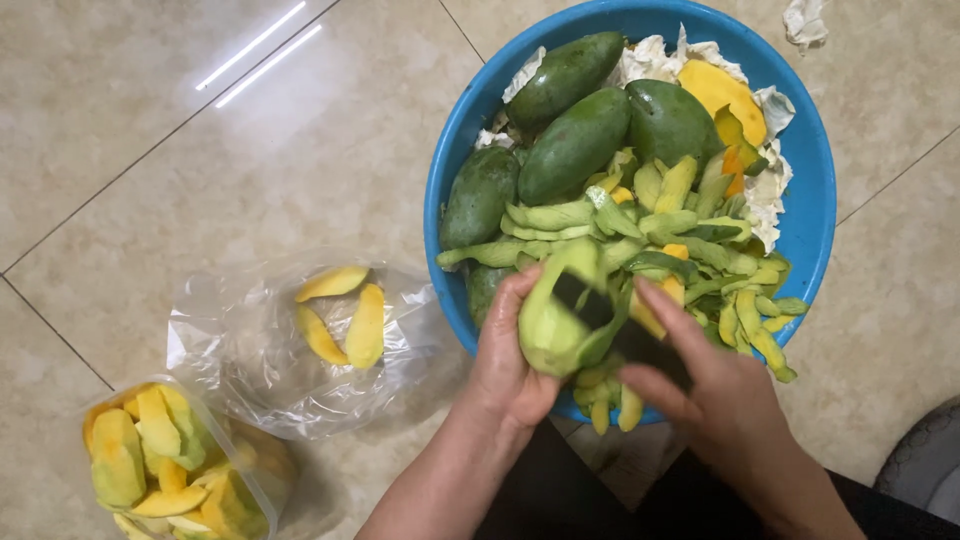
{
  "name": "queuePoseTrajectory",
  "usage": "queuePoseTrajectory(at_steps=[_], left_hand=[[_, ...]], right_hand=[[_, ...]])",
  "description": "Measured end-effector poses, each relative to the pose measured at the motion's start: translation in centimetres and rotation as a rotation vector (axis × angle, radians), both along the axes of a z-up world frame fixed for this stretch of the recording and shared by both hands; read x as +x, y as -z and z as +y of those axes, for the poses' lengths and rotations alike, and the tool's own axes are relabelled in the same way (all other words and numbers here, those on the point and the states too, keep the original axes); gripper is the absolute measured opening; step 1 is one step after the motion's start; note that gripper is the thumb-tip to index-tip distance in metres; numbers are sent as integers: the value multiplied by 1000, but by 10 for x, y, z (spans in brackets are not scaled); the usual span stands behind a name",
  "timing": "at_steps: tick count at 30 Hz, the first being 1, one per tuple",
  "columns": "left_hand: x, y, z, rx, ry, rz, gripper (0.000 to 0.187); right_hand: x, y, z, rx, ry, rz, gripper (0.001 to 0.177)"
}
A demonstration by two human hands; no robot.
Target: Peeling and slicing mangoes with a knife and placing the pieces into a container.
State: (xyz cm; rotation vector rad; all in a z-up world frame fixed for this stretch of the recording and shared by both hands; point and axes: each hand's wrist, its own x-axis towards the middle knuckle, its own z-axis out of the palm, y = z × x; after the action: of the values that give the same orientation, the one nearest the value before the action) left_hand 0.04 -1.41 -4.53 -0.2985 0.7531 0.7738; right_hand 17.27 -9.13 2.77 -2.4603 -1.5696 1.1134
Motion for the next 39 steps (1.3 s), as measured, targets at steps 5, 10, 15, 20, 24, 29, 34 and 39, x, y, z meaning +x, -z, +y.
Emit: queuePoseTrajectory(at_steps=[5,10,15,20,24,29,34,39], left_hand=[[-3,-6,3,32,46,-103,37],[-6,-10,11,-3,10,9,35],[-4,-14,1,176,65,-214,32],[-10,-4,2,161,150,-109,37],[-12,0,-4,174,223,-110,34],[-15,2,-2,244,215,-95,30],[-15,11,-3,298,283,-123,43],[-25,18,-12,390,423,-422,49]], right_hand=[[4,-12,15,-44,120,186,90],[0,-7,1,-129,94,88,98],[-3,-10,20,7,134,170,83],[-2,-11,22,-8,138,196,82],[4,-7,23,130,104,334,74],[1,-12,21,110,148,393,76],[2,-9,30,43,209,325,75],[32,38,4,-42,918,1070,42]])
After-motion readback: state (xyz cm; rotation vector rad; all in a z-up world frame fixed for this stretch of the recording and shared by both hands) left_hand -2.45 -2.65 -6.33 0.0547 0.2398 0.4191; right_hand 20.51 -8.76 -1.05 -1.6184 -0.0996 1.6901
